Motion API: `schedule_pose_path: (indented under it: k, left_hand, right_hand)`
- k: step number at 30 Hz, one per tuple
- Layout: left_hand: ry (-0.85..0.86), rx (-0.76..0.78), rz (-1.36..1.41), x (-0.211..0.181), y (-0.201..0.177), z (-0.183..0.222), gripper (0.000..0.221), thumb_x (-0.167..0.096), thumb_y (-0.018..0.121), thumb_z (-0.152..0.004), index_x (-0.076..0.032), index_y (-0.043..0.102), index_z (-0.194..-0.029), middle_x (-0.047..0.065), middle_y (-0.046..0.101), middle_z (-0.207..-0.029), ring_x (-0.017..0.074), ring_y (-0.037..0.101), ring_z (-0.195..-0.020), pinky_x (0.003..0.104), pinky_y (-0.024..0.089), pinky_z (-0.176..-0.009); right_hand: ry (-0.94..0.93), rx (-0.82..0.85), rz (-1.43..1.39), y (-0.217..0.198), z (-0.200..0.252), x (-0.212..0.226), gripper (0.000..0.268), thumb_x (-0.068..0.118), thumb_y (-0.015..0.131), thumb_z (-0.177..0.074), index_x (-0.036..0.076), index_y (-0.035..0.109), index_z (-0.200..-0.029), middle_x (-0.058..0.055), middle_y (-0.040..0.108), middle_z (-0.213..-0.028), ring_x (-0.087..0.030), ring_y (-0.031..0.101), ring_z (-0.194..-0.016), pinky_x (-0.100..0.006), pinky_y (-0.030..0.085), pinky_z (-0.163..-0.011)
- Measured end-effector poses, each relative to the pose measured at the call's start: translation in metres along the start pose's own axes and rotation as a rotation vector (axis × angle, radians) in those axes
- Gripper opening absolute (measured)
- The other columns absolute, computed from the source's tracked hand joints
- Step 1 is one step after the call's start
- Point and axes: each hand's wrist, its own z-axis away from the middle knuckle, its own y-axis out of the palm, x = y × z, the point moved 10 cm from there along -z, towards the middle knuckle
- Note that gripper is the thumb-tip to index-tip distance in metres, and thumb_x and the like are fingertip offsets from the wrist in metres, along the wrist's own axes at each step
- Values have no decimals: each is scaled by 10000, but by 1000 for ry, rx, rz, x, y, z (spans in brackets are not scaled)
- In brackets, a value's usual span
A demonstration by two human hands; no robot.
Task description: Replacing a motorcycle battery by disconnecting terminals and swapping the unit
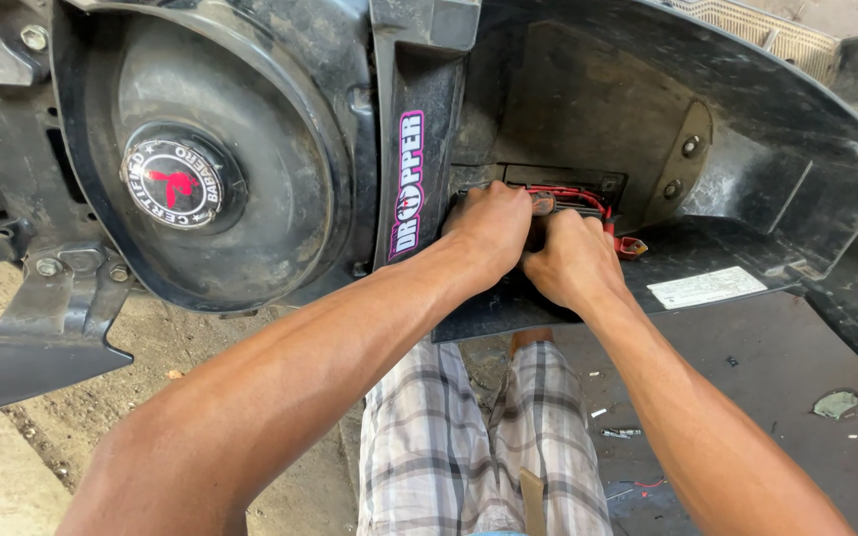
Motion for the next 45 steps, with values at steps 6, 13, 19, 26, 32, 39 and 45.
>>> schedule_pose_path:
  k: [6, 13, 19, 26, 32, 39, 45]
  left_hand:
    - [0, 2, 14, 2, 6, -6, 326, 81, 426, -911, 121, 721, -1043, 306, 741, -1053, 527, 696, -1060, 606, 609, -820]
    - [0, -33, 23, 8, 13, -20, 305, 59, 454, -901, 96, 745, -982, 274, 756, -978, 512, 713, -1018, 597, 614, -781]
    - [16, -10, 8, 7, 19, -26, 279, 79, 496, -897, 80, 755, -998, 274, 755, -1012, 516, 708, -1038, 602, 615, -795]
    - [24, 1, -18, 10, 35, -43, 268, 68, 512, -905, 65, 760, -1007, 262, 756, -1011, 509, 710, -1035, 605, 614, -774]
    - [11, -24, -23, 7, 27, -34, 267, 69, 504, -908, 74, 762, -976, 258, 756, -1006, 493, 720, -1028, 608, 622, -758]
    - [25, -27, -123, -5, 17, -17, 330, 28, 481, -931, -10, 796, -1021, 165, 785, -1005, 424, 743, -1027, 564, 636, -720]
    - [139, -47, -92, -8, 17, -26, 203, -53, 624, -845, 25, 793, -927, 201, 782, -957, 471, 740, -981, 606, 615, -771]
  right_hand:
    - [28, 22, -4, 2, 10, 4, 541, 360, 613, -902, 53, 637, -1347, -277, 530, -1366, -498, 525, -1316, -542, 448, -1123]
    - [-9, 31, 36, 6, 3, 3, 474, 374, 608, -905, 130, 698, -1302, -270, 550, -1351, -502, 545, -1286, -539, 471, -1103]
    - [31, 42, 42, 8, 5, 2, 544, 396, 622, -895, 86, 666, -1340, -286, 527, -1400, -497, 515, -1331, -539, 430, -1147]
    - [39, -35, 79, 4, -1, -3, 452, 331, 599, -907, 49, 703, -1244, -285, 578, -1333, -502, 570, -1265, -547, 472, -1097]
    - [21, -73, 213, -2, 4, 6, 454, 347, 611, -890, 37, 738, -1197, -270, 657, -1241, -501, 642, -1178, -544, 543, -1008]
    - [61, -146, -3, -53, 44, 17, 458, 288, 755, -876, 105, 674, -1289, -202, 735, -1234, -452, 637, -1231, -576, 503, -1052]
    - [-276, -298, -215, -60, 42, 11, 295, 180, 661, -998, 127, 708, -1284, -214, 759, -1055, -422, 719, -1033, -548, 588, -845]
